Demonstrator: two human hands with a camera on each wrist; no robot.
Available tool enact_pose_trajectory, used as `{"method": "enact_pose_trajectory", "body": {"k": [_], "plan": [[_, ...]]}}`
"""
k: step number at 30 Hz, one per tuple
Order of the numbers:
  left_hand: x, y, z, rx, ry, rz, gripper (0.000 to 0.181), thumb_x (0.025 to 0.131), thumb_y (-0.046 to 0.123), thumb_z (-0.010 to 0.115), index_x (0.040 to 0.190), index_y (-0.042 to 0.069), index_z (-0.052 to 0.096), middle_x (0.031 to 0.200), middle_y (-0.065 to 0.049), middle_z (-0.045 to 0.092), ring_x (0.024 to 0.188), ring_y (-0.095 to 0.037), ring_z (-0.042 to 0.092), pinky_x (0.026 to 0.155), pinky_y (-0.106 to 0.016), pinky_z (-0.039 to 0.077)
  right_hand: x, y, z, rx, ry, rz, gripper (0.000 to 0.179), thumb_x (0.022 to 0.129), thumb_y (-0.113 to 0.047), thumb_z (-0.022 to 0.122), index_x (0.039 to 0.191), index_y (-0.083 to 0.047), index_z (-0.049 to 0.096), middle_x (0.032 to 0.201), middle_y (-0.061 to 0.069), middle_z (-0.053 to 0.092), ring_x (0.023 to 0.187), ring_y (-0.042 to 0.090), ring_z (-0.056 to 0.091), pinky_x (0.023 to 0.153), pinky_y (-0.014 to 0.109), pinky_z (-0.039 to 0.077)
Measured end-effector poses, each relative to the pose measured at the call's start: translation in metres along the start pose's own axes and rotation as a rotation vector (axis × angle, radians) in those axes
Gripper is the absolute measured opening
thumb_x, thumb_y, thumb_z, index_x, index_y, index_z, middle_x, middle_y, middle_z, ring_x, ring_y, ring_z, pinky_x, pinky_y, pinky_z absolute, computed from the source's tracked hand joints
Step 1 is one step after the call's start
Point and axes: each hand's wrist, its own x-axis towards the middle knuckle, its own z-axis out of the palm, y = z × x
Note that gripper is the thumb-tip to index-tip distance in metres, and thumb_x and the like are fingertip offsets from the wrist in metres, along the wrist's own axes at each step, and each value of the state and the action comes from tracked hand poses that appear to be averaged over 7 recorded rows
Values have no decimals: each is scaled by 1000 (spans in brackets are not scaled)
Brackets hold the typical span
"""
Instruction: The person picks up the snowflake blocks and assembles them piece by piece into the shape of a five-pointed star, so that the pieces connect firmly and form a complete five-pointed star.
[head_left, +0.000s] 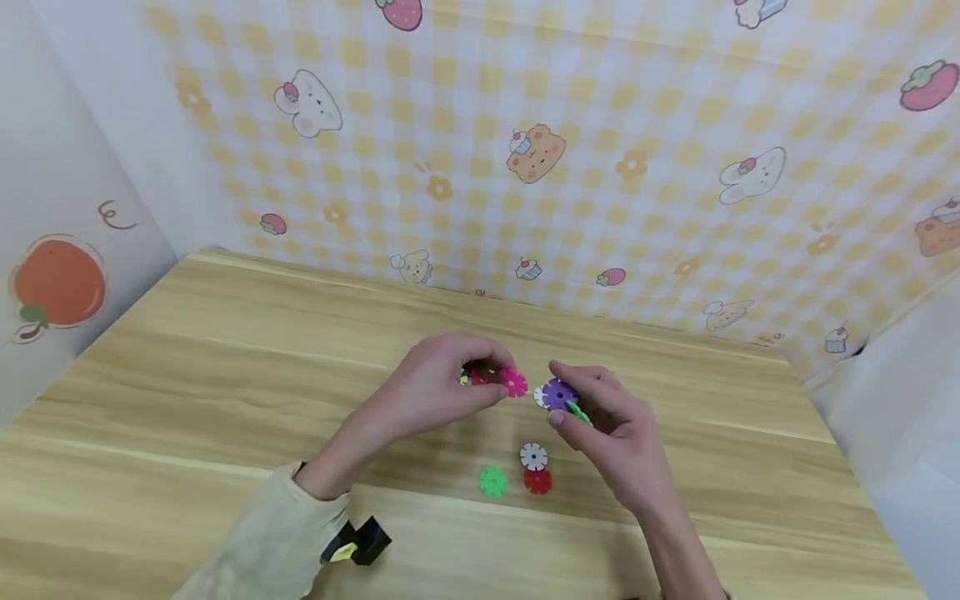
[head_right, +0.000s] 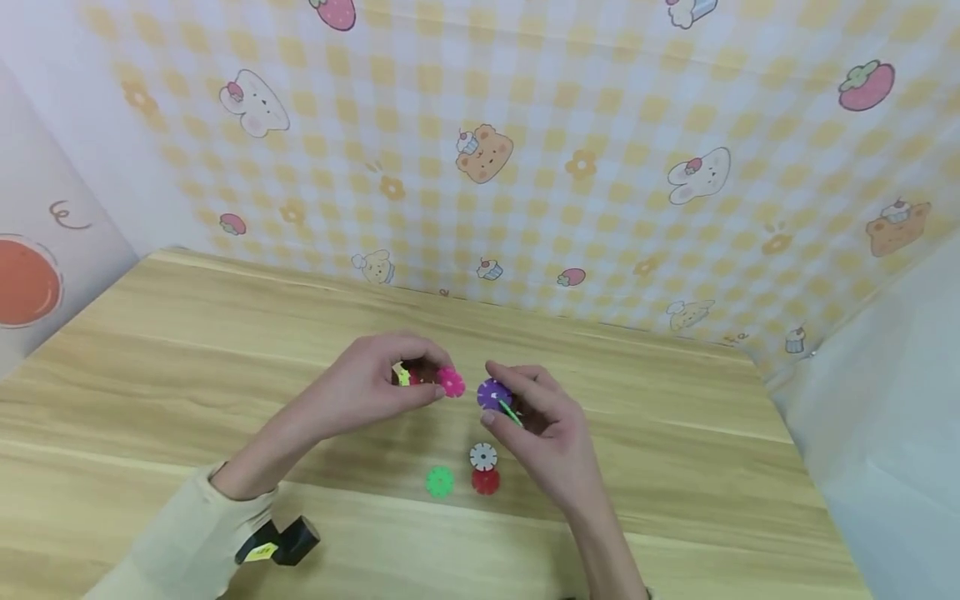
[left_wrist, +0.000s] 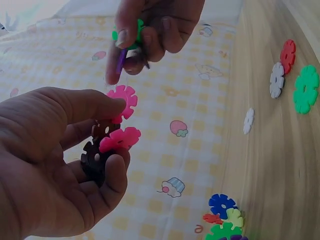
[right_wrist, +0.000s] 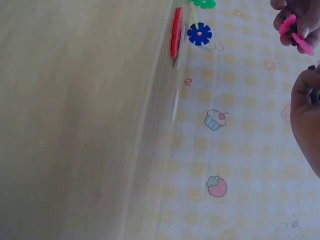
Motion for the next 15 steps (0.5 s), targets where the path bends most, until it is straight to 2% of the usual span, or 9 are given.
{"method": "enact_pose_trajectory", "body": {"k": [2, 7, 12, 15], "plan": [[0, 0, 1, 9, -3, 18, 13, 88, 12, 76, 98, 20, 76, 91, 12, 70, 85, -9, 61, 80, -36, 56, 0, 1, 2, 24, 22, -25, 46, 92, 11, 66, 137, 3, 60, 114, 9, 62, 88, 11, 63, 73, 22, 58], [1, -4, 1, 14, -11, 54, 13, 88, 11, 76, 98, 18, 77, 92, 10, 70, 85, -9, 61, 81, -39, 57, 1, 0, 8, 98, 114, -26, 45, 90, 15, 66, 131, 0, 56, 100, 7, 69, 80, 16, 70, 75, 30, 61], [2, -5, 3, 23, 0, 52, 14, 87, 8, 77, 98, 18, 76, 93, 10, 71, 87, -10, 61, 81, -35, 57, 3, 3, 3, 122, 33, -31, 36, 88, 17, 66, 122, 8, 58, 104, 8, 71, 86, 15, 73, 77, 29, 62], [1, -4, 5, 42, 5, 63, 14, 87, 8, 78, 98, 17, 76, 93, 9, 70, 87, -10, 60, 81, -30, 54, 1, 4, 2, 93, -19, 8, 35, 89, 14, 68, 123, 9, 61, 110, 8, 70, 94, 13, 73, 80, 29, 61]]}}
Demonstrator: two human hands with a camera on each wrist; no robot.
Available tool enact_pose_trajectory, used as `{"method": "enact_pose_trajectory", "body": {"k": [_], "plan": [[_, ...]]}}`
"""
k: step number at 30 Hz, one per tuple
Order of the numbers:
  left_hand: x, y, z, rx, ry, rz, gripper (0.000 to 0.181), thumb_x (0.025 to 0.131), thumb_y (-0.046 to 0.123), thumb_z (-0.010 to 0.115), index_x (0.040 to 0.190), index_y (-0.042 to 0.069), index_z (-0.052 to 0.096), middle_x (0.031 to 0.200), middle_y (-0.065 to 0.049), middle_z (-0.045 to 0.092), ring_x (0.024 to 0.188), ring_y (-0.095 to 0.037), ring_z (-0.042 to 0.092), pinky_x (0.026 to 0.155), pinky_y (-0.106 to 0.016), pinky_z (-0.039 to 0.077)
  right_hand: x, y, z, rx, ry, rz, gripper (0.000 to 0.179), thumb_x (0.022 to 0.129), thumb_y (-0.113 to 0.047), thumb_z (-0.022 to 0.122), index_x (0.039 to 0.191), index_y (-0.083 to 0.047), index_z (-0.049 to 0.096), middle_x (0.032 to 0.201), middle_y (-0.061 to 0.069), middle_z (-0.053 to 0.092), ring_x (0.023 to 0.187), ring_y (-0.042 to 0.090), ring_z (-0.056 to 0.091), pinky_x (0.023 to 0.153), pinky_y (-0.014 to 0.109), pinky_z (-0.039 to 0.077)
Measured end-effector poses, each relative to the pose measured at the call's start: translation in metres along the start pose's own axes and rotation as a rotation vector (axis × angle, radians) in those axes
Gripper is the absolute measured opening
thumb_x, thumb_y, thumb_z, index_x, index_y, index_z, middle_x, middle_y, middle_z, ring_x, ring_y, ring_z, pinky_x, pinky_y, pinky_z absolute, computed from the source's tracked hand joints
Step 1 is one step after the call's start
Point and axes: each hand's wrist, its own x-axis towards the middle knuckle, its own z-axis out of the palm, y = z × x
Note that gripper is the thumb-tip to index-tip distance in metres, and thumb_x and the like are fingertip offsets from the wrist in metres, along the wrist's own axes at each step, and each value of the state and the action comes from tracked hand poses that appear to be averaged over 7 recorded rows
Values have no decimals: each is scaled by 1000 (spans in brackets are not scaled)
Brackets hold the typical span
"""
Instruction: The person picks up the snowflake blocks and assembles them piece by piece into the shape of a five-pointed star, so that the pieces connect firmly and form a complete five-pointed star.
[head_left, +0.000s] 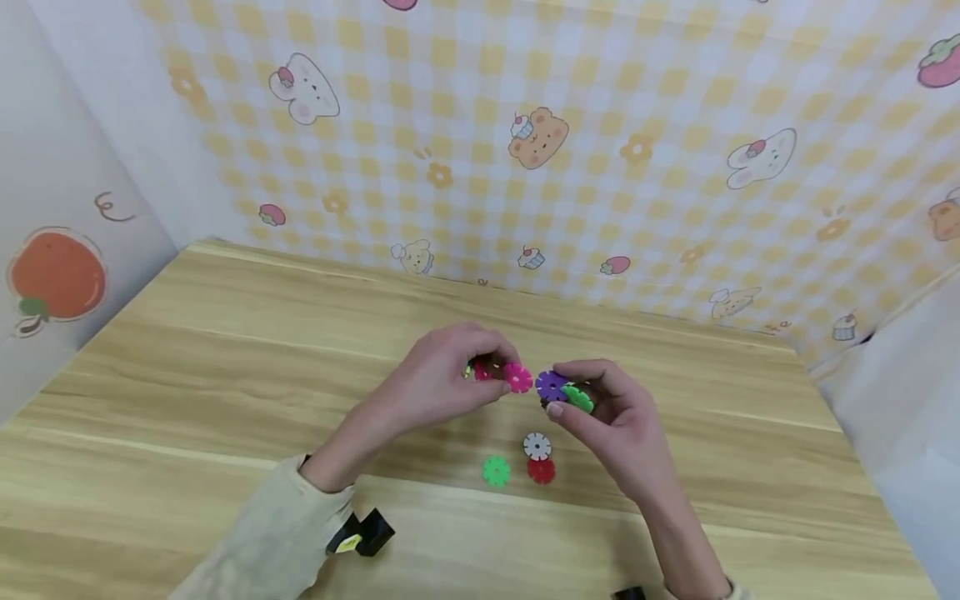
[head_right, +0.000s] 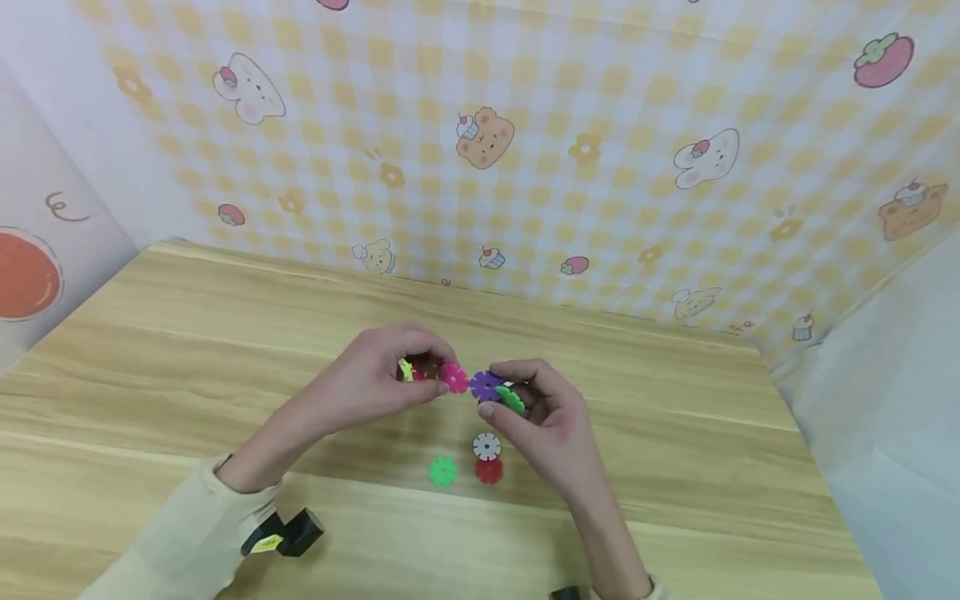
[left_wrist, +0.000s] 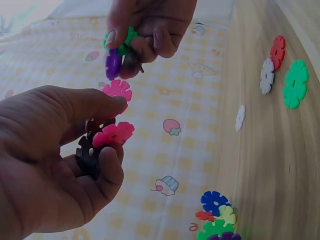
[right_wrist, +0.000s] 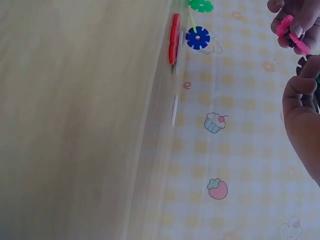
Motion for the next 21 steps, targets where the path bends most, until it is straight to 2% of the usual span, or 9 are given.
{"method": "enact_pose_trajectory", "body": {"k": [5, 9, 13, 19, 21], "plan": [[-2, 3, 1, 61, 15, 13, 13, 87, 11, 79, 98, 18, 77, 94, 7, 70, 85, -9, 60, 77, -29, 53, 0, -1, 0, -82, -23, 50, 33, 92, 6, 70, 125, 3, 67, 111, 6, 72, 91, 14, 73, 79, 29, 61], [-3, 3, 2, 133, 29, 20, 16, 85, 13, 80, 99, 20, 78, 95, 7, 68, 79, -9, 58, 68, -26, 51, 1, -1, -2, -178, -18, 14, 32, 90, 7, 72, 121, 0, 72, 111, 5, 73, 86, 15, 69, 71, 26, 60], [-5, 3, 4, 172, 45, 58, 17, 84, 13, 81, 98, 20, 78, 94, 7, 68, 76, -8, 57, 64, -23, 47, 1, 1, -3, -218, -32, -12, 31, 88, 7, 74, 118, -1, 74, 111, 4, 74, 87, 15, 66, 65, 23, 55], [-4, 3, 7, 199, 82, 90, 16, 84, 14, 81, 99, 18, 79, 97, 4, 70, 77, -8, 58, 64, -22, 48, 2, 2, -2, -194, -32, -12, 29, 89, 6, 73, 118, 2, 74, 117, 9, 71, 103, 18, 69, 82, 28, 60], [-3, 2, 7, 190, 81, 92, 17, 84, 12, 80, 100, 17, 79, 97, 2, 70, 76, -8, 58, 64, -21, 48, 3, 2, -2, -189, -17, 2, 29, 90, 5, 73, 118, 2, 73, 117, 8, 70, 104, 18, 69, 84, 30, 61]]}}
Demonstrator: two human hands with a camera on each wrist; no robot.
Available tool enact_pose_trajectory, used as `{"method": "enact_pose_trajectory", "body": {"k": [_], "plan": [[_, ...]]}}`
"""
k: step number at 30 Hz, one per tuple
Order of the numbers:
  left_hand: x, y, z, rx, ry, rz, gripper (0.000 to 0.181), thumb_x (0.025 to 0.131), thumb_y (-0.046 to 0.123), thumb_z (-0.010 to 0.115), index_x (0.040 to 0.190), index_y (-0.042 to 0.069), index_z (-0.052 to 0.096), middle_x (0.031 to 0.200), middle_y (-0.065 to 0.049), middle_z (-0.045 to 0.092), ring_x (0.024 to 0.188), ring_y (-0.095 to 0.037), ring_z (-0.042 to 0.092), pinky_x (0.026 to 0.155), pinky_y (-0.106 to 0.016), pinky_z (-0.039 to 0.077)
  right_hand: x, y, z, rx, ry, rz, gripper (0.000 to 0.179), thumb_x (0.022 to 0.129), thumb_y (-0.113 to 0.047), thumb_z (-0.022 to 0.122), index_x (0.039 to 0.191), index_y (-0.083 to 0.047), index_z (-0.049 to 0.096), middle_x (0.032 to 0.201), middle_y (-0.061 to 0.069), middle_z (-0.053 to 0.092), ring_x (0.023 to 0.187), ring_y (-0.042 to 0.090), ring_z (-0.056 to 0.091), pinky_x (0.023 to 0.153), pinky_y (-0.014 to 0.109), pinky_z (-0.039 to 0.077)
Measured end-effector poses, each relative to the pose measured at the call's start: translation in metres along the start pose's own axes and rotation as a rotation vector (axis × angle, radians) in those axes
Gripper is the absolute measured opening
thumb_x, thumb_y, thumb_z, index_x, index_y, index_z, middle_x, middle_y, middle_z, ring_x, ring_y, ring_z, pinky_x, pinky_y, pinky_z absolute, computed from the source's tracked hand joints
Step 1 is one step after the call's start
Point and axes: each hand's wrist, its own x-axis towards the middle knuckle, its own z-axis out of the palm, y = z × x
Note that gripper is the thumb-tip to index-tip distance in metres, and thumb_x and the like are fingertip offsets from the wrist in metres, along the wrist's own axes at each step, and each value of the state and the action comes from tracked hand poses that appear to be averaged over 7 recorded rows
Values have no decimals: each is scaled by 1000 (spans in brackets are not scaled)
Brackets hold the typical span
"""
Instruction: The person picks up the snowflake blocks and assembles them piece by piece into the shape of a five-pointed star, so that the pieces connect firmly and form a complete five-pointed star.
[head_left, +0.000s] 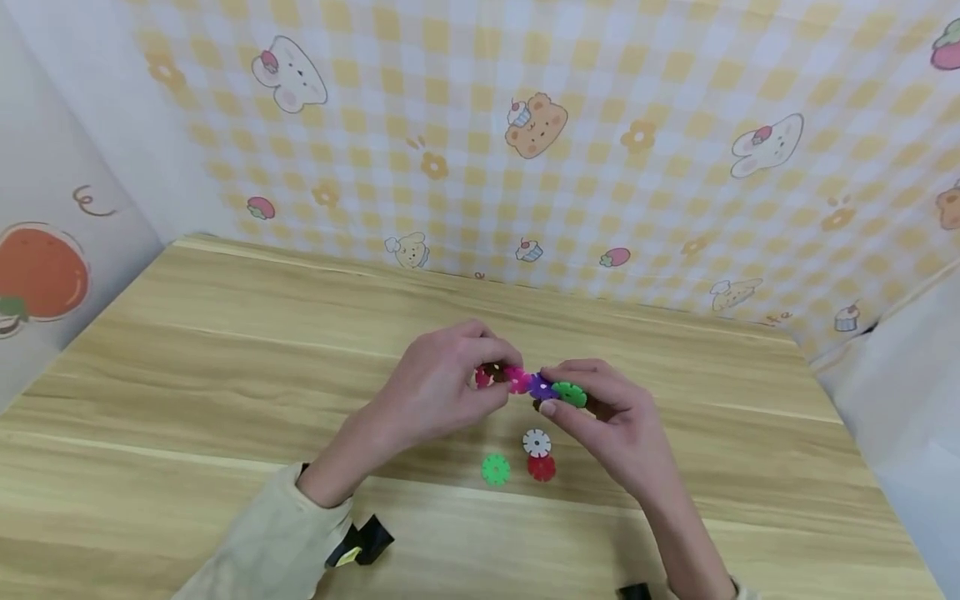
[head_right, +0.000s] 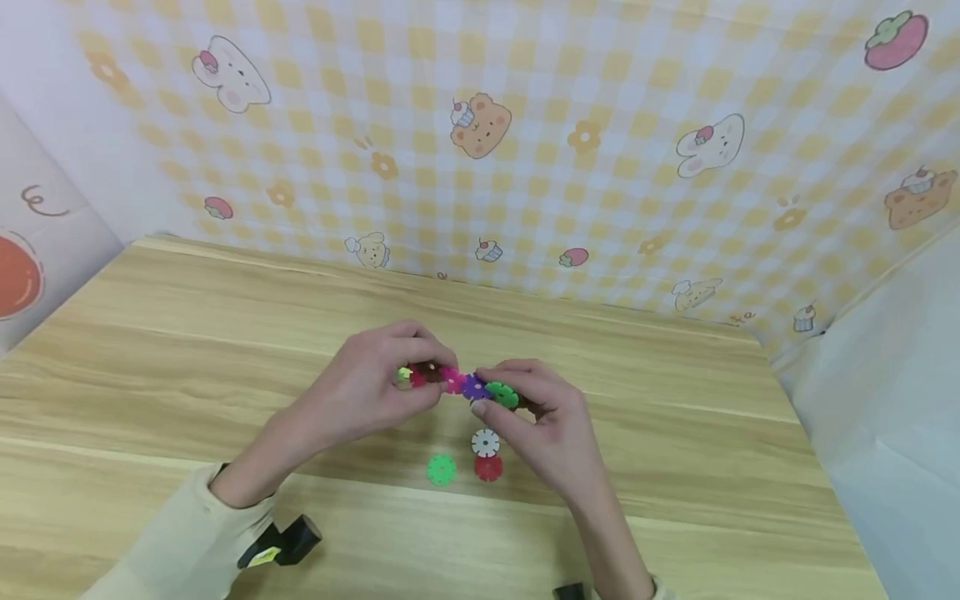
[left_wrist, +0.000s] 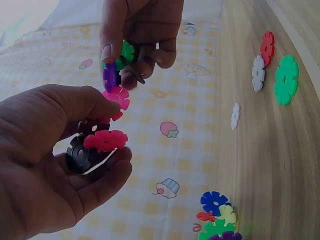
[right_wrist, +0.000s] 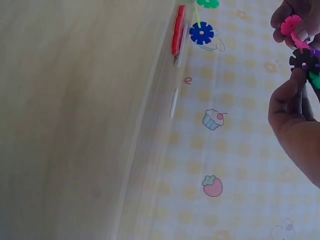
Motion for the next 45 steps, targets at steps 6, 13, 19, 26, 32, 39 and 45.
{"method": "enact_pose_trajectory", "body": {"k": [6, 13, 19, 26, 32, 39, 45], "plan": [[1, 2, -3, -2, -11, 20, 17, 87, 13, 81, 104, 14, 78, 97, 1, 71, 77, -9, 58, 64, -20, 49, 4, -6, -2, -64, 70, 42, 24, 91, -2, 75, 115, -6, 75, 109, 6, 75, 95, 19, 71, 86, 28, 58], [-2, 3, 3, 128, -19, 49, 14, 89, 15, 80, 103, 16, 78, 96, 2, 73, 75, -9, 62, 64, -19, 47, 4, -10, -3, -235, 82, 222, 19, 87, -23, 83, 105, -26, 80, 90, -4, 75, 85, 20, 53, 63, 29, 42], [-4, 1, 5, 101, -10, 2, 14, 89, 14, 79, 103, 17, 79, 98, 2, 73, 75, -9, 61, 64, -20, 47, 6, -7, -1, -58, 32, 312, 23, 88, -21, 82, 110, -14, 79, 94, 3, 77, 82, 16, 67, 69, 25, 55], [-4, -1, 6, -88, 18, -62, 12, 90, 12, 77, 102, 15, 79, 99, 2, 73, 81, -8, 61, 71, -23, 51, 7, -7, 0, 132, 46, 315, 29, 91, -11, 78, 116, 2, 74, 107, 8, 78, 98, 24, 75, 91, 36, 59], [-7, 0, 11, 0, 1, -25, 8, 89, 13, 78, 97, 17, 78, 101, 2, 71, 79, -9, 61, 66, -20, 49, 2, -12, 4, -43, 28, 321, 18, 86, -18, 83, 103, -13, 81, 101, 1, 79, 97, 20, 71, 82, 30, 58], [-5, 3, 12, -79, 18, -6, 8, 89, 13, 77, 96, 16, 77, 97, 3, 71, 82, -7, 61, 71, -19, 50, -5, -20, 4, -141, 52, 241, 18, 87, -18, 83, 105, -19, 81, 99, -4, 79, 96, 17, 69, 77, 27, 54], [-4, 5, 14, -97, 11, -48, 7, 88, 12, 77, 93, 17, 77, 89, 6, 69, 78, -6, 59, 69, -20, 50, -5, -19, 3, -167, 66, 279, 19, 87, -25, 83, 106, -23, 80, 95, -4, 79, 88, 18, 67, 70, 26, 50]]}}
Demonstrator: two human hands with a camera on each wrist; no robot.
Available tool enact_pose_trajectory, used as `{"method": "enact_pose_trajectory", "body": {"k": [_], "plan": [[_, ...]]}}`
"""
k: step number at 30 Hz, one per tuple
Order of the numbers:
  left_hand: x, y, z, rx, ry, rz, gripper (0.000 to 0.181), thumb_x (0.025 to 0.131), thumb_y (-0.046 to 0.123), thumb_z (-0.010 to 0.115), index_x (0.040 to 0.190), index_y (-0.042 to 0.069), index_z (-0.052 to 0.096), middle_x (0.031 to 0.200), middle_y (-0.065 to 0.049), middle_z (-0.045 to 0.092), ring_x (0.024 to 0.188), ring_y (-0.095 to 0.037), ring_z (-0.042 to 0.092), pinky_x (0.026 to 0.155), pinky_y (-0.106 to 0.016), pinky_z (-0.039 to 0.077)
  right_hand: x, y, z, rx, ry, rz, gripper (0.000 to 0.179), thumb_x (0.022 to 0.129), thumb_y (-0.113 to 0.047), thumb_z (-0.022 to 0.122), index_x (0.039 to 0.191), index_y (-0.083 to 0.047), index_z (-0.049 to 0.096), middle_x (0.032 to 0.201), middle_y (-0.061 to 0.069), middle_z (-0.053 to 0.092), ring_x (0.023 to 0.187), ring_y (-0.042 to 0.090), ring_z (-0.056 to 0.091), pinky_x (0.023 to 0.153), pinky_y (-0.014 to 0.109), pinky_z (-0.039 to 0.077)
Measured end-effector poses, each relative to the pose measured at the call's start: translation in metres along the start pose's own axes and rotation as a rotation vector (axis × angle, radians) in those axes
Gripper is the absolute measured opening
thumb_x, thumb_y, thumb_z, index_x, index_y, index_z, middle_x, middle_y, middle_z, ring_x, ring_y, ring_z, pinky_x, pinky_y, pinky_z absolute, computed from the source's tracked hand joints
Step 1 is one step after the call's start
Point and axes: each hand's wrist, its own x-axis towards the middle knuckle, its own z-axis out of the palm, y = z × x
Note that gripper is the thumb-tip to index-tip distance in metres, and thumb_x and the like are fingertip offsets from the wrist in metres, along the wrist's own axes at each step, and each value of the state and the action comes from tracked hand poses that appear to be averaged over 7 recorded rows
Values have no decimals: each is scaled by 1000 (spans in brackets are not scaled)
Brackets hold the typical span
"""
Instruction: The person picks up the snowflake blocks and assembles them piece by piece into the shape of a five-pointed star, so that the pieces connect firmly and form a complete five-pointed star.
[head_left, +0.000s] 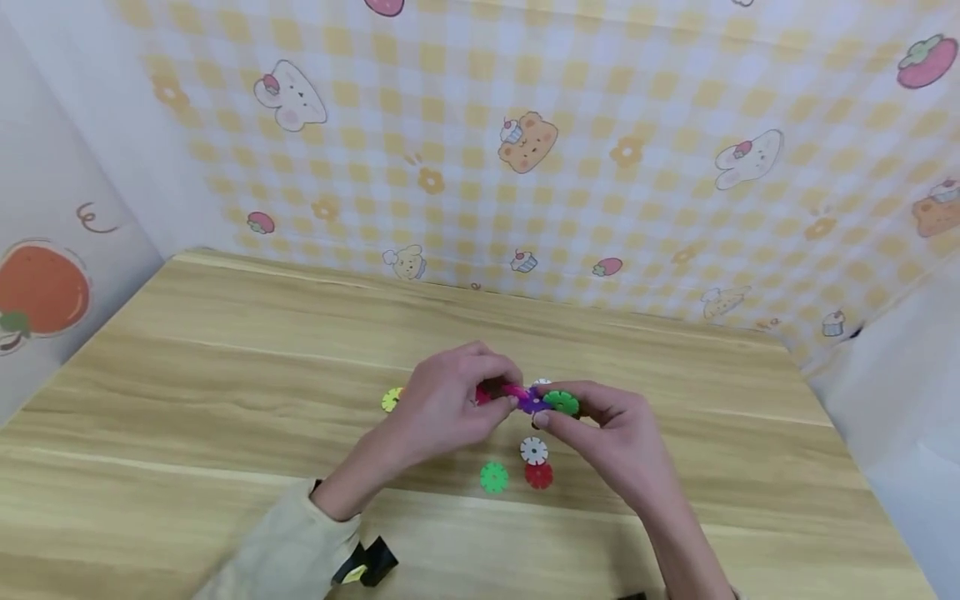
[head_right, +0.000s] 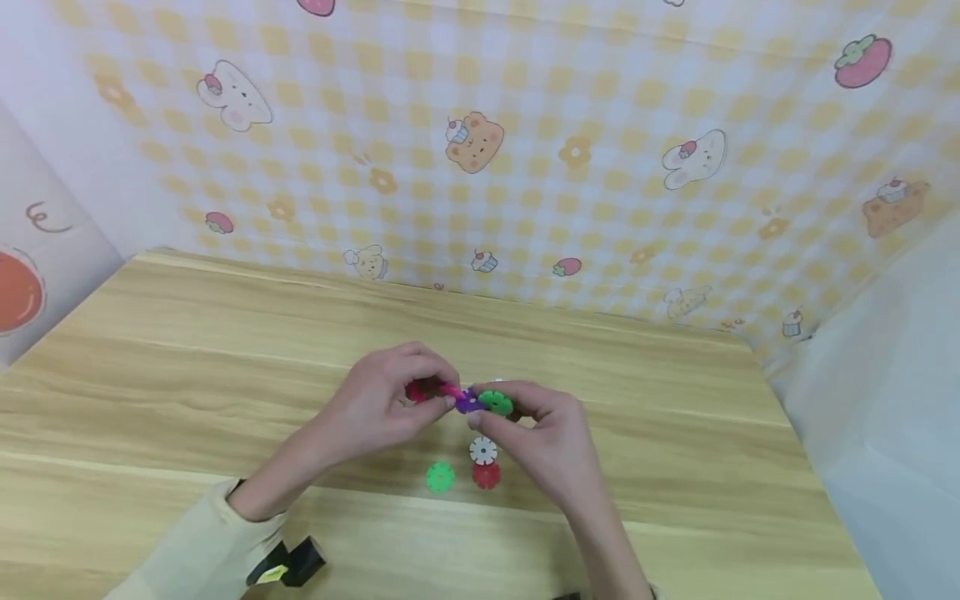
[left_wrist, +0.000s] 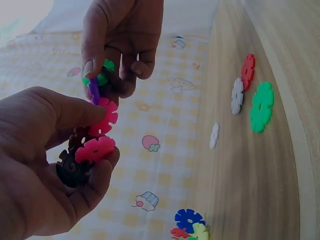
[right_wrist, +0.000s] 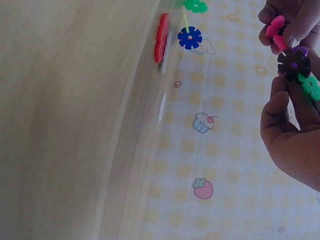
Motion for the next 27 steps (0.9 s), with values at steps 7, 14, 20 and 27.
{"method": "enact_pose_trajectory", "body": {"k": [7, 14, 20, 27], "plan": [[-4, 6, -5, -63, -48, -73, 6, 84, 15, 79, 83, 18, 74, 72, 13, 64, 66, -3, 55, 60, -22, 46, 0, 1, 0, 133, -46, 15, 32, 91, -15, 78, 123, -15, 72, 99, 5, 77, 85, 22, 70, 76, 32, 60], [-8, 11, -1, -170, -168, -150, 18, 87, 35, 80, 81, 25, 67, 70, 18, 64, 62, -3, 60, 60, -24, 48, -4, 1, -3, 221, -55, 78, 40, 96, -16, 72, 134, -12, 62, 105, 7, 77, 95, 24, 72, 90, 33, 58], [-10, 14, -2, -224, -196, -178, 18, 87, 33, 81, 87, 21, 69, 73, 15, 69, 65, -4, 64, 60, -26, 51, -5, 2, 0, 227, -68, 68, 41, 95, -17, 74, 134, -12, 63, 104, 10, 77, 97, 26, 72, 90, 33, 58], [-11, 13, -7, -429, -278, -275, 28, 91, 37, 77, 103, 13, 69, 78, 3, 76, 68, -19, 74, 63, -35, 57, -3, 1, 6, 167, -90, 75, 42, 94, -20, 75, 135, -17, 67, 96, 7, 74, 87, 21, 68, 81, 29, 57]]}}
